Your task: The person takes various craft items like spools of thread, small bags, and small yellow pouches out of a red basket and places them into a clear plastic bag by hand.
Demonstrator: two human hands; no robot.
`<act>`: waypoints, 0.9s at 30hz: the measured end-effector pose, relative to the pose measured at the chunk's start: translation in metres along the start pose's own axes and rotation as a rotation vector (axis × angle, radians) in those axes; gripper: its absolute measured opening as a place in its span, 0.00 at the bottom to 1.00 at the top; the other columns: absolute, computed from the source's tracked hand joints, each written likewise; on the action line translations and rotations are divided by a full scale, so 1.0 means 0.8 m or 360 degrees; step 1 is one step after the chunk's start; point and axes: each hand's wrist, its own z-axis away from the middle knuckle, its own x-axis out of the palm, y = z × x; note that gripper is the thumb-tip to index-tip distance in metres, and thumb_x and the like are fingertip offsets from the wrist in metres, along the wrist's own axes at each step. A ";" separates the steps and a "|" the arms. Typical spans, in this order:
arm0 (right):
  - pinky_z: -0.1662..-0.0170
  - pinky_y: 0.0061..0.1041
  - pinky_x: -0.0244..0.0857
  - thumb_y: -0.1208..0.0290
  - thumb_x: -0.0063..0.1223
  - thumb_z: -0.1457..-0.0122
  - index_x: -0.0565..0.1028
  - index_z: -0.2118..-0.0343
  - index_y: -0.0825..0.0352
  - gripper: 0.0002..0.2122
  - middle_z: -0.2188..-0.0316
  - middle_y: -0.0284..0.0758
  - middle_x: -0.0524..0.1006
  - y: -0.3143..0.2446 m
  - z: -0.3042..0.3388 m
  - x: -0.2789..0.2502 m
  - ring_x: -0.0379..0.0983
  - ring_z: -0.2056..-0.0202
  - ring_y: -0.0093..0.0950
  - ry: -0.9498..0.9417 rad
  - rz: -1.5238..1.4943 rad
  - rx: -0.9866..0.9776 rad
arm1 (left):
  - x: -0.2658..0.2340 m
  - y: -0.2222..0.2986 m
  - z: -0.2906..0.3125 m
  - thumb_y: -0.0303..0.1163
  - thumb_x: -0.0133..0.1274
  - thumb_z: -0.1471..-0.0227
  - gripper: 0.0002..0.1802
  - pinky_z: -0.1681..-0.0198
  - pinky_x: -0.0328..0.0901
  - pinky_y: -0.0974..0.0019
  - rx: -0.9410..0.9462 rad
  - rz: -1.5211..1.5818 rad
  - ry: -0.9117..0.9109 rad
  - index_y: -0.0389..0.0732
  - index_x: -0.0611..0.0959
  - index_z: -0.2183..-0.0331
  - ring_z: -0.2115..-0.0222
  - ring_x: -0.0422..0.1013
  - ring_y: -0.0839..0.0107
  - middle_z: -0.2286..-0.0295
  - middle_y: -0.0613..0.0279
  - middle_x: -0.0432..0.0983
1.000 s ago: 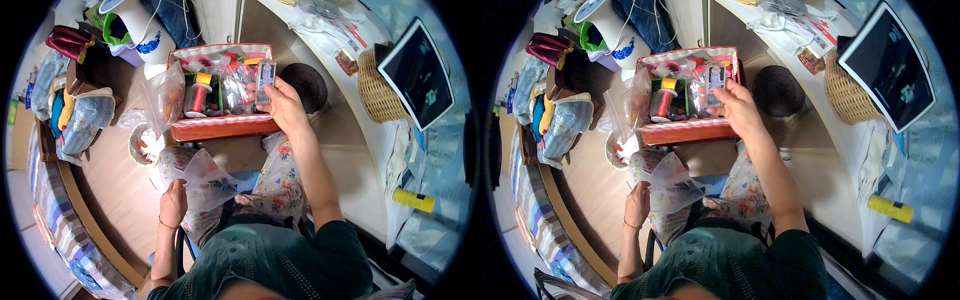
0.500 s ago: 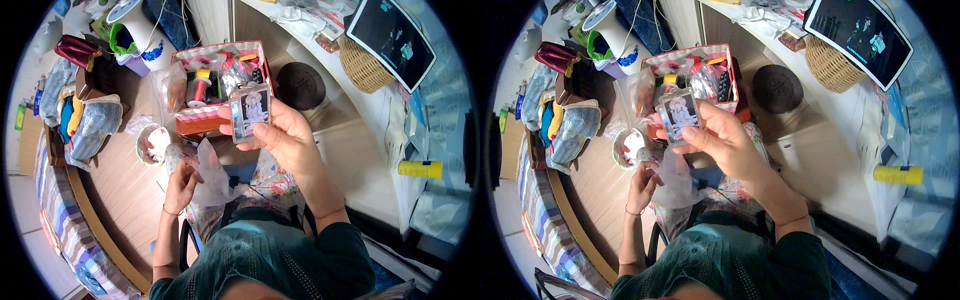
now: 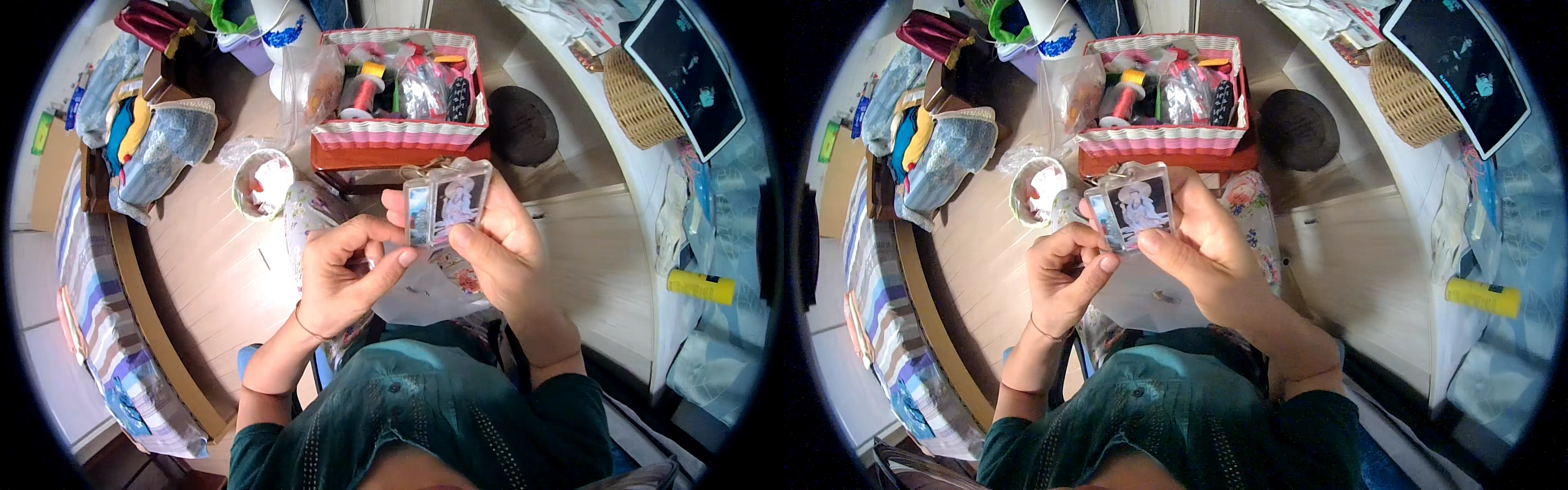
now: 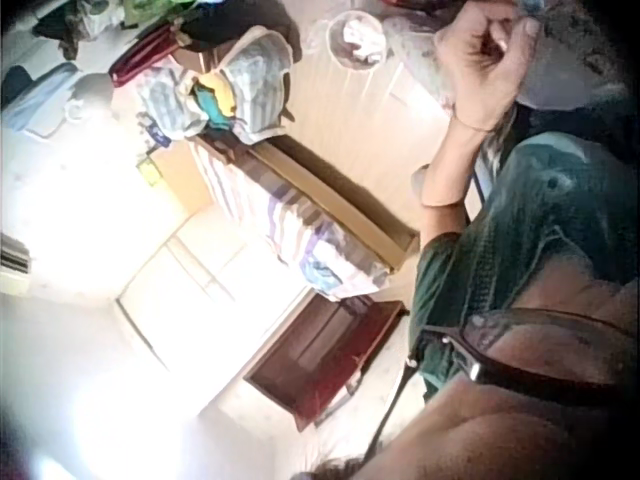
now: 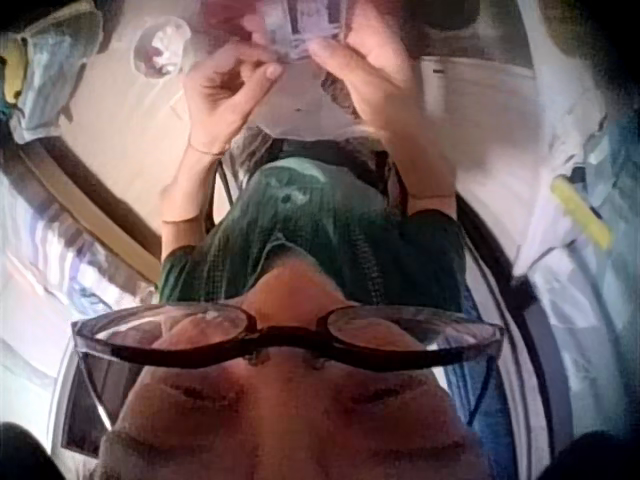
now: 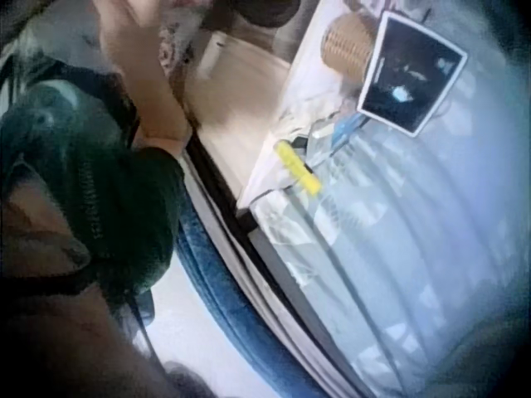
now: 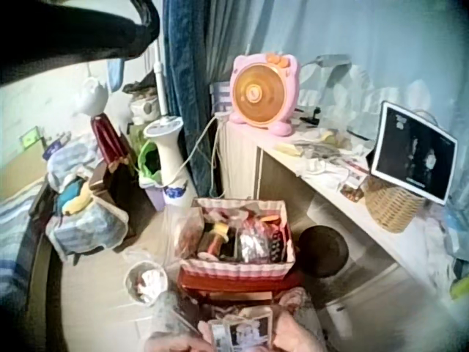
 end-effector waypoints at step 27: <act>0.81 0.23 0.58 0.39 0.35 0.50 0.59 0.79 0.60 0.24 0.88 0.27 0.55 0.041 0.019 -0.045 0.54 0.87 0.20 -0.0176 -0.1076 0.0469 | -0.012 -0.033 0.011 0.36 0.45 0.48 0.12 0.84 0.45 0.81 -0.0460 0.1237 -0.0480 0.36 0.70 0.69 0.88 0.50 0.87 0.85 0.72 0.61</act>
